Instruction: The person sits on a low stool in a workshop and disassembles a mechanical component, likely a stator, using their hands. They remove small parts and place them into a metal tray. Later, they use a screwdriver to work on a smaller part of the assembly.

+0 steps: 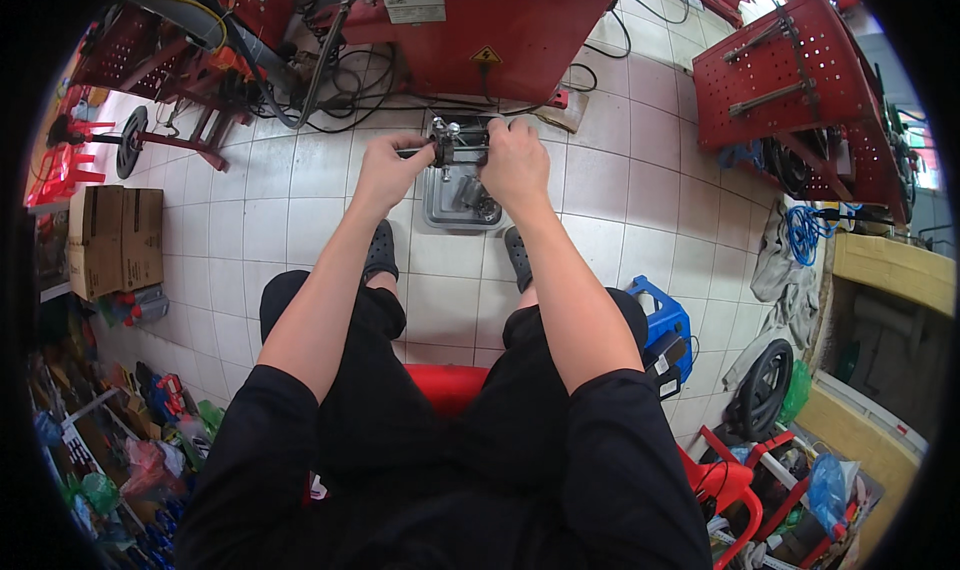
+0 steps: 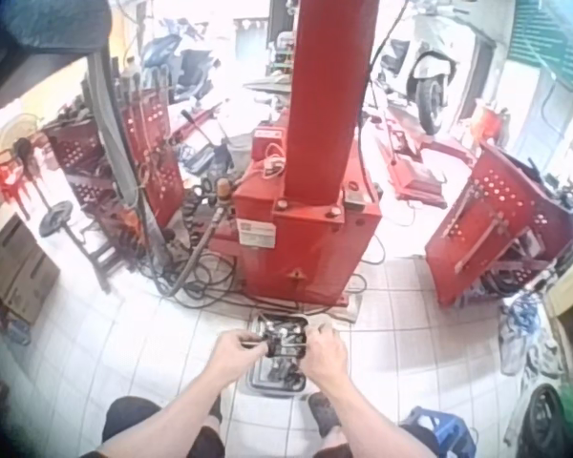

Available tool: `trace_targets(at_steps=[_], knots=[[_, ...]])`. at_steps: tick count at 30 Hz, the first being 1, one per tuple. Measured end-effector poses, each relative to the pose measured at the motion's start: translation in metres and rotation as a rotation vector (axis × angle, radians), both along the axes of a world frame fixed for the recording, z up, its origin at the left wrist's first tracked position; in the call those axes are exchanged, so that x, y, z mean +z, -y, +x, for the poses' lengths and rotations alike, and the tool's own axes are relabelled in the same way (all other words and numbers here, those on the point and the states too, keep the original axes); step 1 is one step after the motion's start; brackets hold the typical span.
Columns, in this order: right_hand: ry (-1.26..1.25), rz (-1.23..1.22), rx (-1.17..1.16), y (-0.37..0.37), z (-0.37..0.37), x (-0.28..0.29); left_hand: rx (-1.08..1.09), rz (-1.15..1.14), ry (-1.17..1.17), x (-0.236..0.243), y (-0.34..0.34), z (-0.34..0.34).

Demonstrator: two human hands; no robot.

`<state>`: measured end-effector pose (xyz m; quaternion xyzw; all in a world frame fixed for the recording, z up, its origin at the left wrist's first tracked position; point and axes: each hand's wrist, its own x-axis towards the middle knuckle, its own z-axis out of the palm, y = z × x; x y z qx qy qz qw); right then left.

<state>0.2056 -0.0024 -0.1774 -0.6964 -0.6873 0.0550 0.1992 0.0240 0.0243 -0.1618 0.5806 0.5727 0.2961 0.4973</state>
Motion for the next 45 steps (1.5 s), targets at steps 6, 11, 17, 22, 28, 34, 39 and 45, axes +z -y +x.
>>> trace_targets(at_steps=[6,11,17,22,28,34,39,45], knots=[[-0.042,-0.431,-0.025,0.002,0.002,0.004,0.161,-0.029,0.140,-0.014,0.000,0.004],[-0.298,-0.981,-0.232,0.013,0.015,-0.070,0.425,-0.086,0.388,-0.003,-0.010,0.009],[-0.750,-1.248,-0.416,0.011,-0.020,-0.172,0.666,-0.249,0.655,0.013,-0.015,0.001],[-0.730,-1.249,-0.441,0.005,-0.053,-0.226,0.779,-0.283,0.784,0.008,-0.022,-0.008],[-0.828,-1.173,-0.496,-0.009,-0.078,-0.266,0.748,-0.383,0.816,0.007,-0.027,0.006],[-0.915,-1.179,-0.584,-0.025,-0.094,-0.293,0.695,-0.402,0.846,-0.002,-0.033,0.004],[-0.827,-1.099,-0.519,-0.032,-0.101,-0.332,0.627,-0.431,0.847,-0.003,-0.035,0.003],[-0.647,-0.941,-0.498,-0.031,-0.108,-0.332,0.611,-0.454,0.857,-0.005,-0.037,0.006]])
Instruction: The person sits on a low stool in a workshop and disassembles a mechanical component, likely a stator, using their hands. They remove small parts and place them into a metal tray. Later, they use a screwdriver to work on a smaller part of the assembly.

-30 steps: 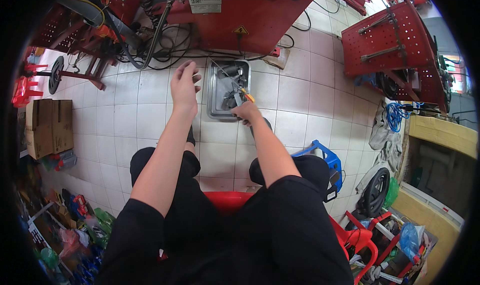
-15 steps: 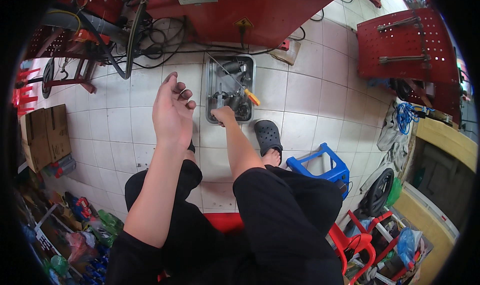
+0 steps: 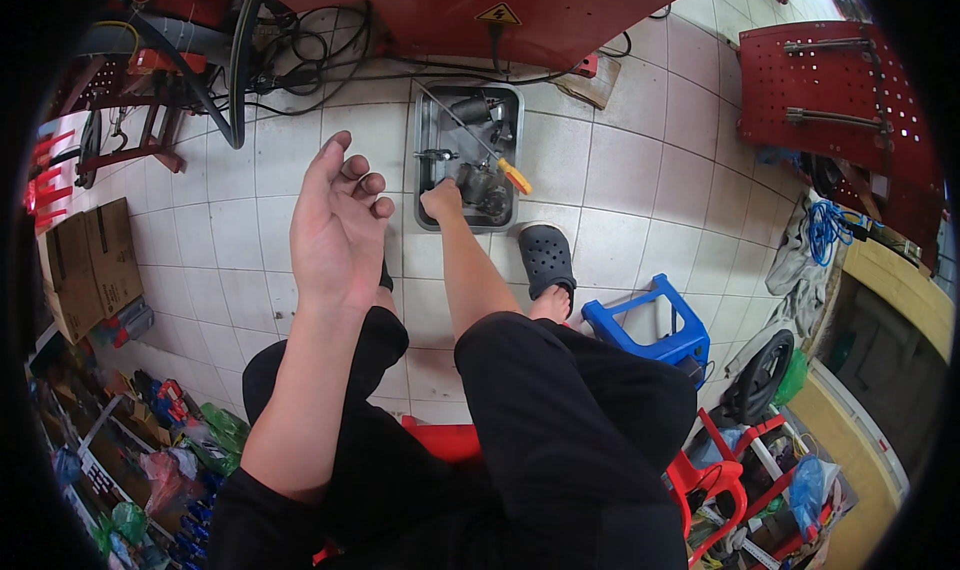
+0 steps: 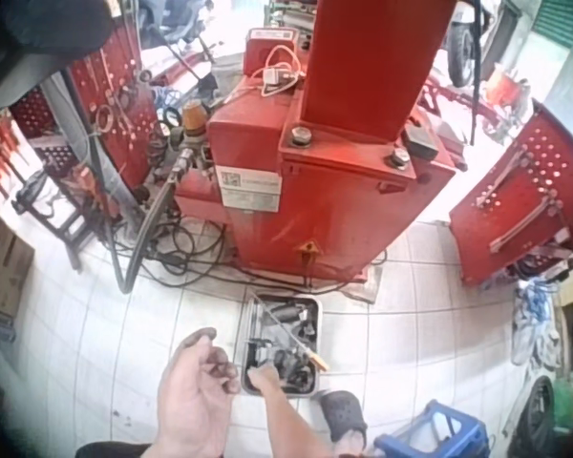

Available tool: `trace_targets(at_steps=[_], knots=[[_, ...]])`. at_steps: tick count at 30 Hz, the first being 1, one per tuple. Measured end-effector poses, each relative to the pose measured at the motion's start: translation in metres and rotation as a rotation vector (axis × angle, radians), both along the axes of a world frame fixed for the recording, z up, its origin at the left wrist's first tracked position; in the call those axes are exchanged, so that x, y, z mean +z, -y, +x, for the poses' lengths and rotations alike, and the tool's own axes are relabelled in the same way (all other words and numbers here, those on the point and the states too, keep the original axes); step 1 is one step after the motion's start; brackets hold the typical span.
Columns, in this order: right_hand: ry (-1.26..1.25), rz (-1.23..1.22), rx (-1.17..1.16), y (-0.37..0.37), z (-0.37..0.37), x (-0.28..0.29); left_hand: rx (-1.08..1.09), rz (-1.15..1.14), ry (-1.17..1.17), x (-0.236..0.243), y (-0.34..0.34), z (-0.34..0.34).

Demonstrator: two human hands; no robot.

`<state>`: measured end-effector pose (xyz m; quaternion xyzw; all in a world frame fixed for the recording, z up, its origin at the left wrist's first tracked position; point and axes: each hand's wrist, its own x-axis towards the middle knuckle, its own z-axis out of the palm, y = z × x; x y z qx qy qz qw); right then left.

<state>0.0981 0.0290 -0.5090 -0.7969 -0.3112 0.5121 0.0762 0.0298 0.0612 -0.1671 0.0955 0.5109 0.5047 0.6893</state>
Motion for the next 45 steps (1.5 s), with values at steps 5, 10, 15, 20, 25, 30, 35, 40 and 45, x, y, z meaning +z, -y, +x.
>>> trace_targets(at_steps=[5,10,15,20,25,30,35,40,45], knots=[[0.214,0.075,0.103,0.009,0.014,0.041,0.051,-0.002,0.021,0.003,0.000,0.003],[0.763,0.359,0.593,0.026,0.047,0.054,0.063,0.011,0.028,0.002,0.003,0.001],[0.863,0.309,0.840,0.020,0.065,0.008,-0.018,-0.011,-0.028,0.008,0.003,0.008],[0.667,0.386,0.862,0.010,0.071,0.027,-0.010,0.003,-0.112,-0.001,0.005,0.004],[0.270,0.243,0.858,-0.006,0.108,0.090,-0.052,-0.033,-0.177,-0.014,0.007,0.004],[-0.043,0.393,0.823,-0.036,0.134,0.195,-0.180,-0.119,-0.380,-0.022,0.018,0.011],[-0.279,0.786,0.767,-0.033,0.120,0.321,-0.395,-0.269,-0.187,-0.011,0.018,0.011],[-0.266,1.122,0.798,-0.024,0.118,0.332,-0.394,-0.139,0.111,0.000,0.022,0.006],[0.211,0.714,0.836,-0.006,0.140,0.173,-0.097,-0.182,0.078,-0.009,0.013,0.009]])
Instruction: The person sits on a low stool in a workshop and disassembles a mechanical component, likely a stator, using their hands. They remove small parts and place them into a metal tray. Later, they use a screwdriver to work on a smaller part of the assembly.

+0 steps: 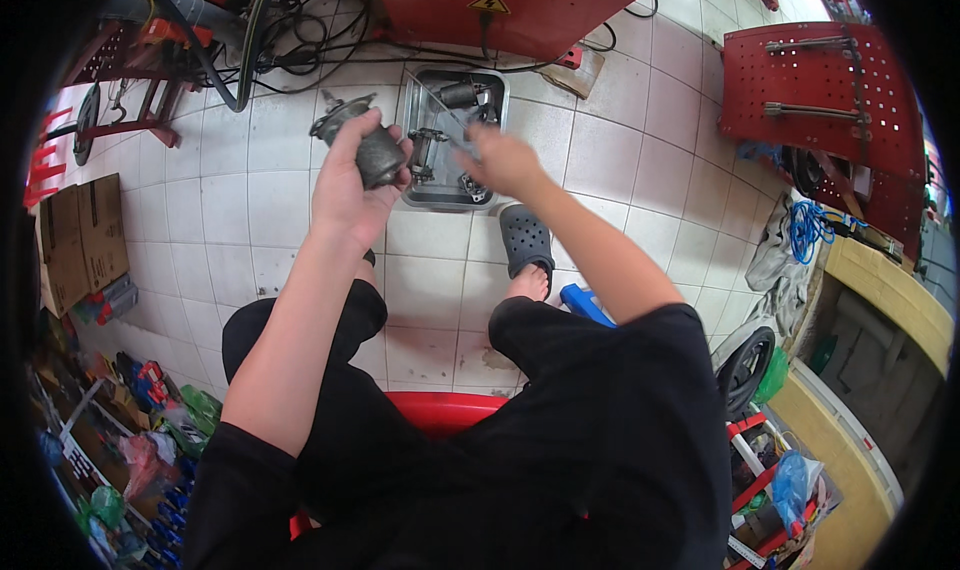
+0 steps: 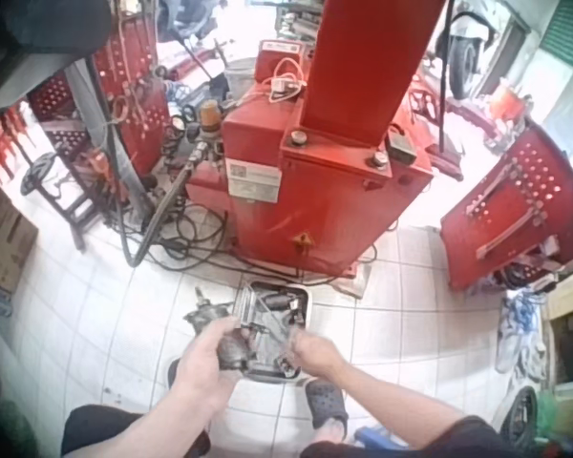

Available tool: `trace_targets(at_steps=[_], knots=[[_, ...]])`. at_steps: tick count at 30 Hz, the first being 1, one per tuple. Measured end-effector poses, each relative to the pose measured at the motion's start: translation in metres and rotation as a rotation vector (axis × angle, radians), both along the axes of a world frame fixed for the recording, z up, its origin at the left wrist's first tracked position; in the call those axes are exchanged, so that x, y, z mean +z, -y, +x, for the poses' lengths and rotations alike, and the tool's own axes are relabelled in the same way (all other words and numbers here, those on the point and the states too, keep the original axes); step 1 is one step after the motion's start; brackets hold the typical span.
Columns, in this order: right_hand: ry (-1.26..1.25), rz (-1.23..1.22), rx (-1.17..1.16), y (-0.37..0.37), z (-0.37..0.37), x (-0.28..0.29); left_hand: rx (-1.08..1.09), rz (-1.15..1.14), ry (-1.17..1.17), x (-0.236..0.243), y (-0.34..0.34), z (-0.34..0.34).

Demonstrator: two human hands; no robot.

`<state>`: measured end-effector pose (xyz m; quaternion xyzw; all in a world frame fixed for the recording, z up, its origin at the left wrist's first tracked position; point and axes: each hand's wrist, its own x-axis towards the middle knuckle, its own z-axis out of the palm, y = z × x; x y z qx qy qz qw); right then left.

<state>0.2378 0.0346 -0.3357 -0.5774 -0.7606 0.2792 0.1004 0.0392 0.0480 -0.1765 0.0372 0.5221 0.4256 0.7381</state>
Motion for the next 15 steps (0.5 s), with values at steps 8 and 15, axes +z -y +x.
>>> trace_targets(at_steps=[8,15], knots=[[0.622,-0.595,-0.168,0.036,-0.052,-0.123,0.098,-0.076,-0.014,0.000,-0.002,-0.002],[0.671,-0.640,-0.218,0.029,-0.050,-0.148,0.045,-0.064,0.029,0.002,-0.008,-0.006]])
